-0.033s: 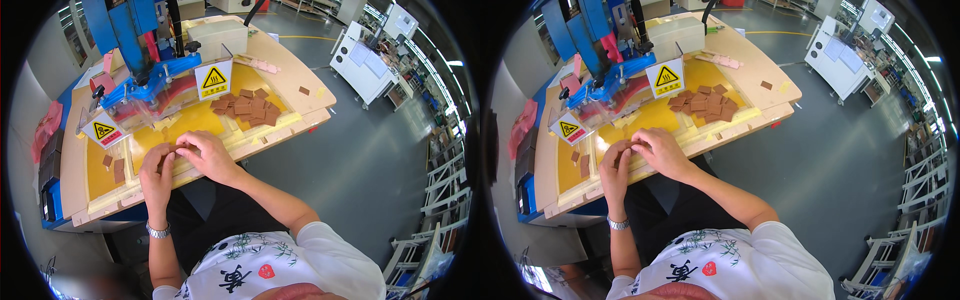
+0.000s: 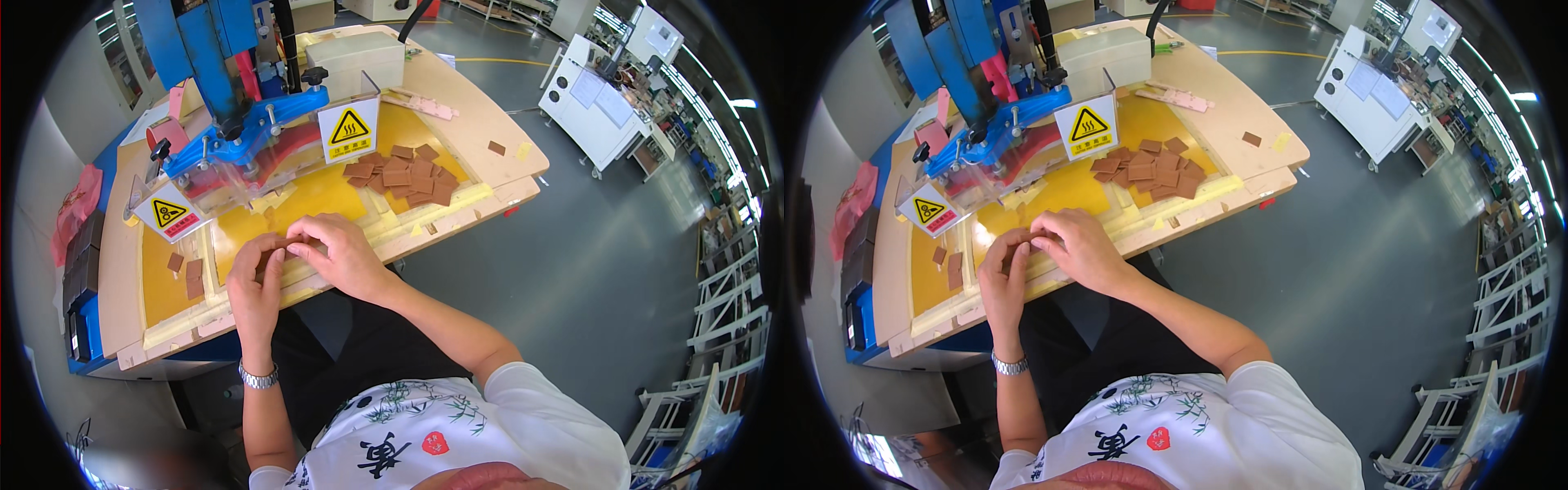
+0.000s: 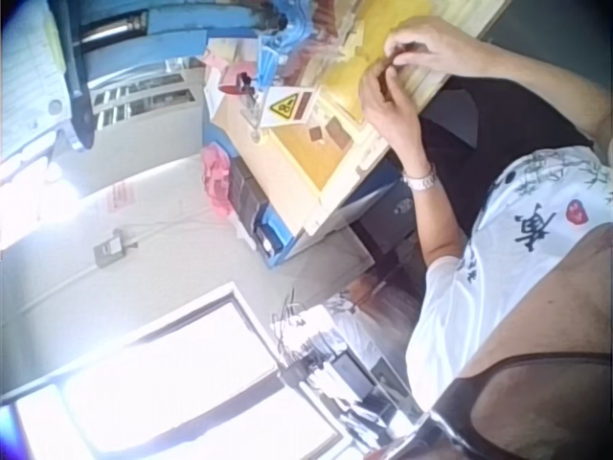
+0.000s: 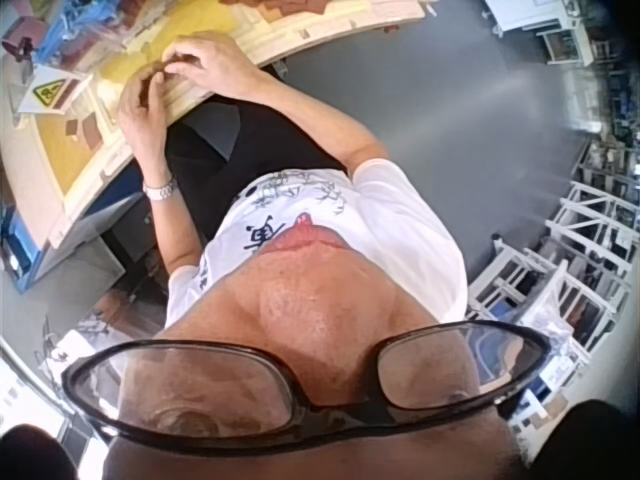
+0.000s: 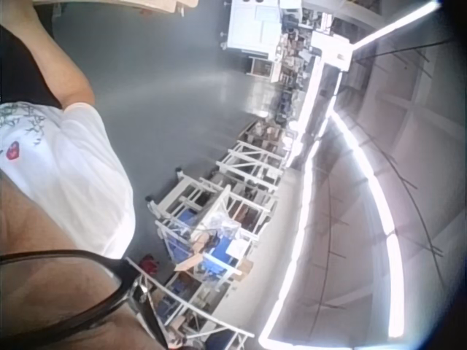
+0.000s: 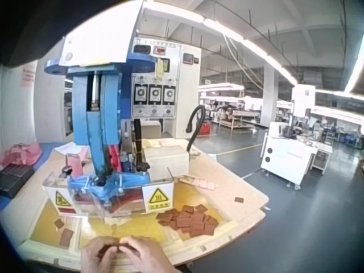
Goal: Operating a pneumatic press machine to align and process small rectangular leather swatches in a workshop environment.
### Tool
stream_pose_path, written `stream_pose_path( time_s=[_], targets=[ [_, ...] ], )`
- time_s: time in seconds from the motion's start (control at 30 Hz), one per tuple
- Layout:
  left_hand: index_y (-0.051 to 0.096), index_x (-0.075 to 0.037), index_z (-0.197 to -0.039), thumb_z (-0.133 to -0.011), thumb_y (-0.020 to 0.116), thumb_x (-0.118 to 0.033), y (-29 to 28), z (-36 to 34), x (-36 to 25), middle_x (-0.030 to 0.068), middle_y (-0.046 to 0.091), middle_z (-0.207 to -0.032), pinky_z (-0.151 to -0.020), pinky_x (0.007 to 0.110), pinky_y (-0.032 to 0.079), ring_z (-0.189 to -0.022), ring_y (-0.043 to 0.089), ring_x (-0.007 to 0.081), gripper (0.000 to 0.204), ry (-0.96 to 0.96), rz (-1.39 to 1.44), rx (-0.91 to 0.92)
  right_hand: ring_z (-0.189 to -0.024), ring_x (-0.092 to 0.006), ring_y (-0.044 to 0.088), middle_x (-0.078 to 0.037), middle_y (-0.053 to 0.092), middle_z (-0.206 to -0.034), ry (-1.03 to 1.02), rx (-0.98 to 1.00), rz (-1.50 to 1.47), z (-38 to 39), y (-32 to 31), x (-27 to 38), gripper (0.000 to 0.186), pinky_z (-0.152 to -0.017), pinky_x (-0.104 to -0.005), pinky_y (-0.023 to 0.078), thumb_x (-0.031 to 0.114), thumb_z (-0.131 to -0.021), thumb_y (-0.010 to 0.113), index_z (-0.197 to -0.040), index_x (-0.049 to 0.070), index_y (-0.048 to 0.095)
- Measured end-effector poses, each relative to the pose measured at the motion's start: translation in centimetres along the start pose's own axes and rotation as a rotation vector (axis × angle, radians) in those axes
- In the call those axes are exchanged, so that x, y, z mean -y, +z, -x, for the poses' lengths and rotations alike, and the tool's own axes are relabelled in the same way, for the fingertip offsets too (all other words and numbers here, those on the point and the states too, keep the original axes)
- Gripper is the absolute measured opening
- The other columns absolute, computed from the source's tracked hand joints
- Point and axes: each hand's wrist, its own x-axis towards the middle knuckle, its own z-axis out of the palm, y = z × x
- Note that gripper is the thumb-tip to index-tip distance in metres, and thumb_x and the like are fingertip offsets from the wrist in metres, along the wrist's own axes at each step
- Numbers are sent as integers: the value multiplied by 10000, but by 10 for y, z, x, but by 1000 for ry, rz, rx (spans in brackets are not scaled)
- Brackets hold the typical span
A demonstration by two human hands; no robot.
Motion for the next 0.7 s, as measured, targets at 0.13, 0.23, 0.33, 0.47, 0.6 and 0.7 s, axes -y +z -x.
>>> stream_pose_path(
  time_s=[0.13,0.23,0.33,0.47,0.6,0.7],
  targets=[
    [728,40,-1103,-989,721,19,-1,0,-2,171,770,-1158,-935,377,575,-1054,737,316,117,-41,43,16,-900,-300,722,-123,740,-942,-54,30,62,1,-2,1,144,-817,-409,566,73,-970,794,-1082,29,715],
    [735,41,-1085,-985,722,20,-5,4,2,172,773,-1141,-933,382,574,-1041,739,320,103,5,10,0,-899,-292,725,-128,739,-930,-68,46,32,1,5,1,146,-815,-407,565,73,-970,793,-1090,30,722],
    [752,28,-1057,-978,732,4,-8,4,6,166,782,-1100,-924,394,572,-1033,740,328,85,11,-1,-18,-847,-369,703,-155,739,-902,-12,74,-67,-3,11,-3,146,-776,-473,534,104,-958,780,-1056,20,713],
    [734,41,-1086,-1025,735,-58,0,-4,17,134,774,-1038,-849,331,579,-931,749,236,115,66,-19,-33,-966,-180,736,-112,763,-1030,72,-109,-99,-4,4,-5,135,-904,-326,574,36,-1046,705,-1174,-5,717],
    [724,50,-1057,-1019,755,-95,-14,-5,2,138,769,-949,-773,344,557,-845,730,250,153,-131,49,-2,-1065,-173,730,-105,753,-1199,221,-30,-180,-14,1,-16,339,-953,-322,592,42,-1063,682,-1394,-26,658],
    [717,50,-1037,-1024,757,-105,-26,-5,13,130,748,-899,-750,340,545,-796,699,229,161,125,-111,-157,-1112,-231,743,-162,731,-1255,441,149,-490,-45,-7,-17,465,-953,-371,634,57,-1071,669,-1497,-88,551]
  ],
)
